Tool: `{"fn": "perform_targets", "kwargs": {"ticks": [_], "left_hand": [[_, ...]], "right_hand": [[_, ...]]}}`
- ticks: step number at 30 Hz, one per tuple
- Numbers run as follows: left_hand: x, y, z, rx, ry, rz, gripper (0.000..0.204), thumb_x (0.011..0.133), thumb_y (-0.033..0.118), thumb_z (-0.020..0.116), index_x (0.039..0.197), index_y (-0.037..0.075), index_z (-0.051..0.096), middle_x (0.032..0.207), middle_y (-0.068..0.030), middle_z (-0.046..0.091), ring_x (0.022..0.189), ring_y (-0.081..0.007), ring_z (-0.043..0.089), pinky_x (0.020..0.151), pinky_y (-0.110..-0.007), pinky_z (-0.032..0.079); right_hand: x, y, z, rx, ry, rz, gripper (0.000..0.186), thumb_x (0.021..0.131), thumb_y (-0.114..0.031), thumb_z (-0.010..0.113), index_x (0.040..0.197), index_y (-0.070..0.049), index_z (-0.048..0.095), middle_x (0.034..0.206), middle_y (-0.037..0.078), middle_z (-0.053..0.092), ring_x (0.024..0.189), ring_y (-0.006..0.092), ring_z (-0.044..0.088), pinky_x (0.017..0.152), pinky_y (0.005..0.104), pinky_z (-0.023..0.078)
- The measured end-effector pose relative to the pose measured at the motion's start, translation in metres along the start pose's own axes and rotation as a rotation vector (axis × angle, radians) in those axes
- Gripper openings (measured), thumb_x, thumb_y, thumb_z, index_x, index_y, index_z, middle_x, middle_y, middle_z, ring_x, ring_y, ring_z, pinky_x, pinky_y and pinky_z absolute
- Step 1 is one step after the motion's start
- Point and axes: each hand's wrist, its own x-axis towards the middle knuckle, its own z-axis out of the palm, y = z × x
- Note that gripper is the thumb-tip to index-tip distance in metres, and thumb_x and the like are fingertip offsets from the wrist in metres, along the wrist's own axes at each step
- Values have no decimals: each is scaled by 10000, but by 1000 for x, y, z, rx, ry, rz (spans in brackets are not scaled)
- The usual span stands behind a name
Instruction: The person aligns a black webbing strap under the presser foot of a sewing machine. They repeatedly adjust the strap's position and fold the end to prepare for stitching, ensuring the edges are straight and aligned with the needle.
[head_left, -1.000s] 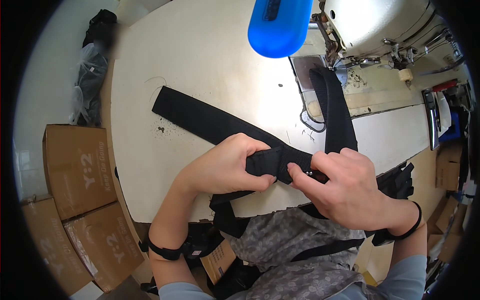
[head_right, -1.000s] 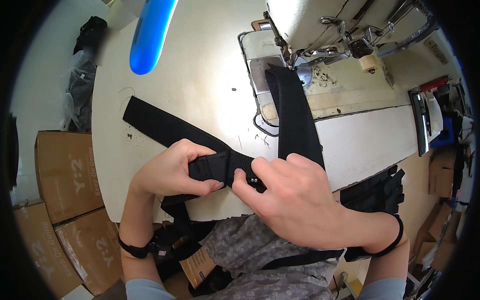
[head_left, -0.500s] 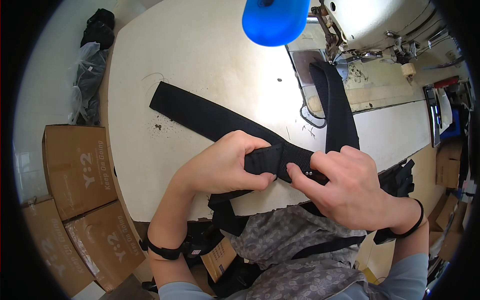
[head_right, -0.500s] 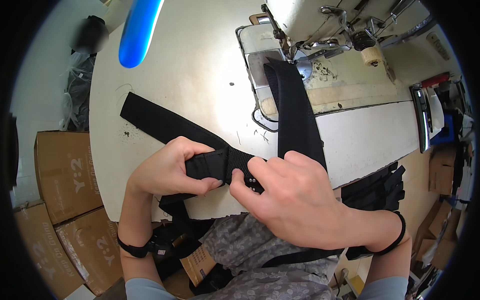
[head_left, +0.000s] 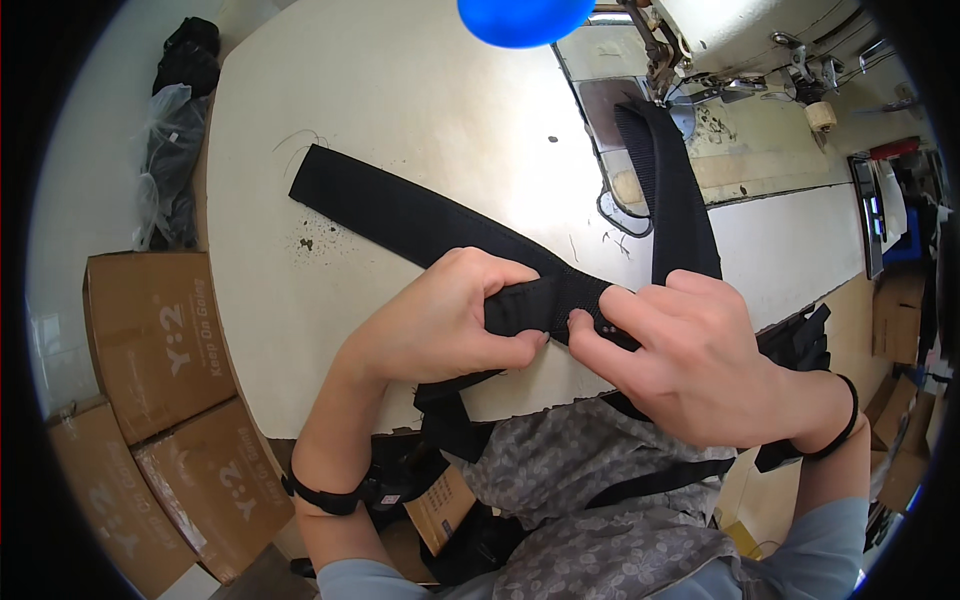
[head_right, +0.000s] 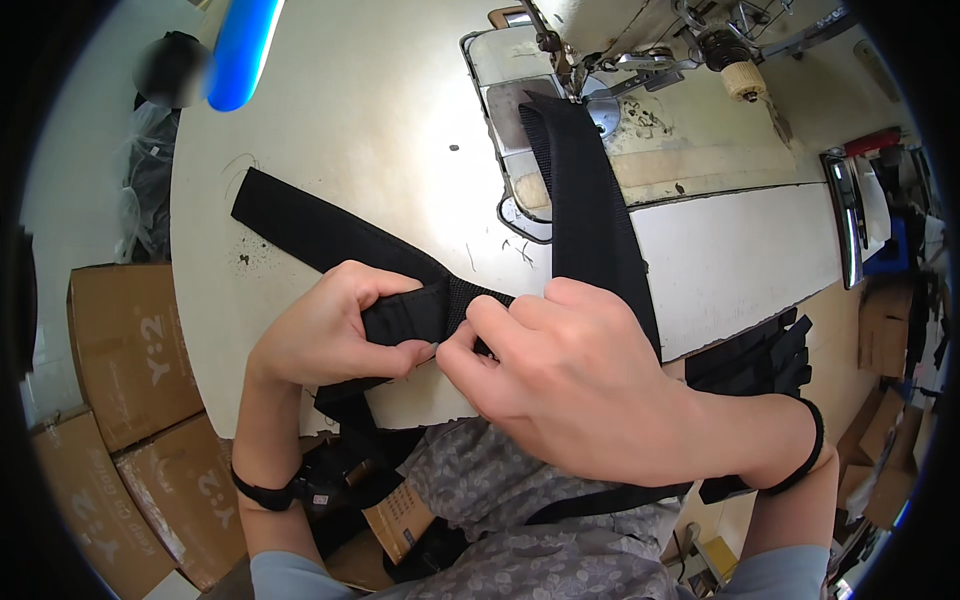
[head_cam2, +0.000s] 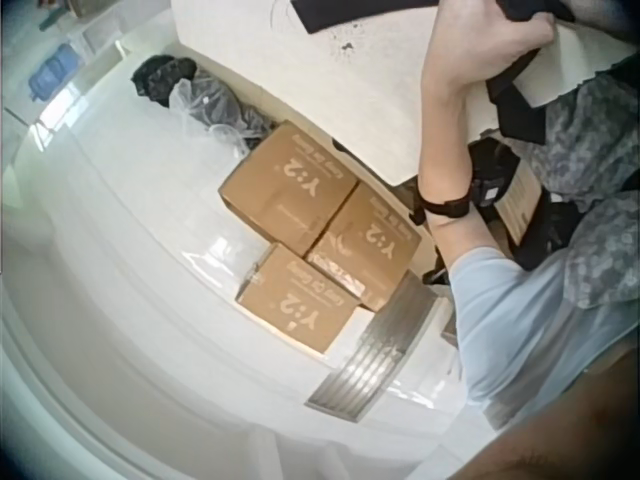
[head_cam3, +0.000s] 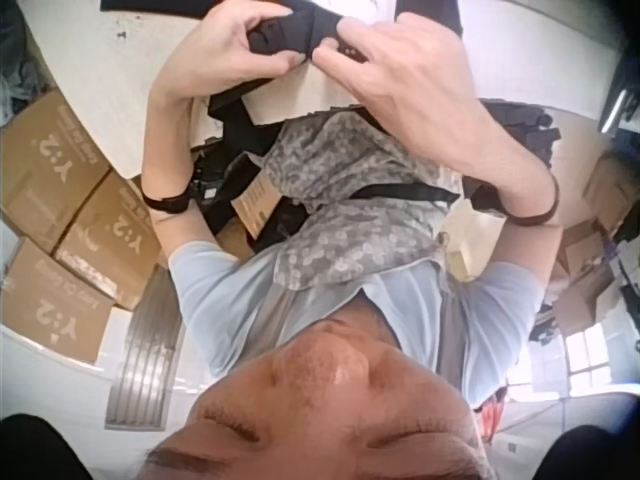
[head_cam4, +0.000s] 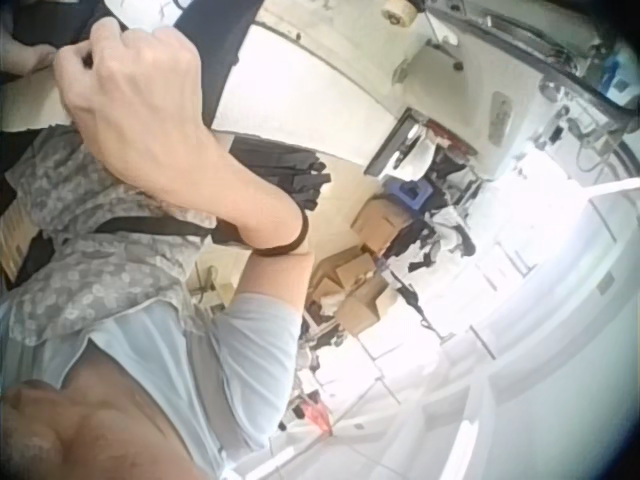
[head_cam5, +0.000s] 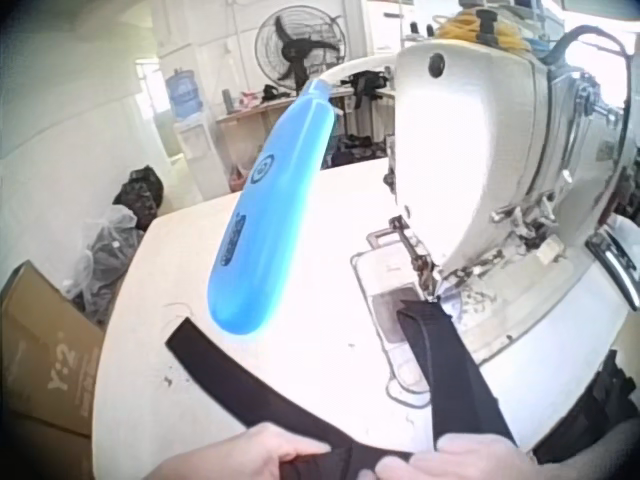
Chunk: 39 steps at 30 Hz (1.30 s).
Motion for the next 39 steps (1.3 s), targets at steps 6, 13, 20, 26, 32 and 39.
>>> {"fn": "perform_targets", "kwargs": {"ticks": [6, 13, 20, 26, 32, 39], "left_hand": [[-5, 3, -4, -120, -23, -46, 125, 775, -13, 706, 891, -40, 668, 719, 26, 617, 645, -9, 513, 562, -190, 430], [-7, 15, 1, -267, 68, 40, 249, 787, 80, 781, 976, -53, 688, 839, 6, 670, 743, -38, 567, 670, -218, 491], [-26, 29, 14, 51, 13, 11, 299, 773, 208, 826, 880, -33, 686, 740, -20, 663, 694, -51, 544, 638, -240, 455], [-61, 29, 31, 55, -101, 23, 278, 833, 199, 782, 997, -14, 714, 784, -33, 708, 700, -61, 568, 672, -233, 476], [-26, 26, 41, 314, 158, 67, 321, 853, 250, 762, 1011, -17, 682, 672, -108, 659, 524, -128, 558, 519, -258, 439], [3, 19, 43, 520, 471, 438, 223, 814, 112, 738, 950, -40, 646, 844, -159, 667, 719, -282, 608, 635, -348, 469]], "right_hand": [[-3, 11, -10, 185, -11, 69, 207, 740, -163, 711, 913, -78, 635, 755, 22, 521, 619, 175, 554, 579, 316, 410], [-16, 24, -17, 989, -5, 523, 623, 770, -378, 820, 1232, -36, 578, 1025, 83, 664, 898, 146, 609, 707, 313, 481], [-6, 34, -23, 1191, -283, 453, 335, 912, -323, 695, 883, 8, 650, 680, 52, 599, 621, 92, 457, 583, 281, 408], [-28, 48, -46, 1002, -494, 175, 347, 936, -309, 662, 790, -2, 591, 569, 122, 463, 497, 184, 342, 483, 327, 348], [-23, 68, -29, 585, -298, 188, 373, 872, -336, 714, 764, 2, 596, 540, 126, 524, 533, 296, 562, 517, 367, 414], [-22, 46, -26, -9, 210, 217, 420, 780, -441, 744, 1050, -132, 651, 835, 42, 460, 577, 200, 527, 522, 319, 426]]}}
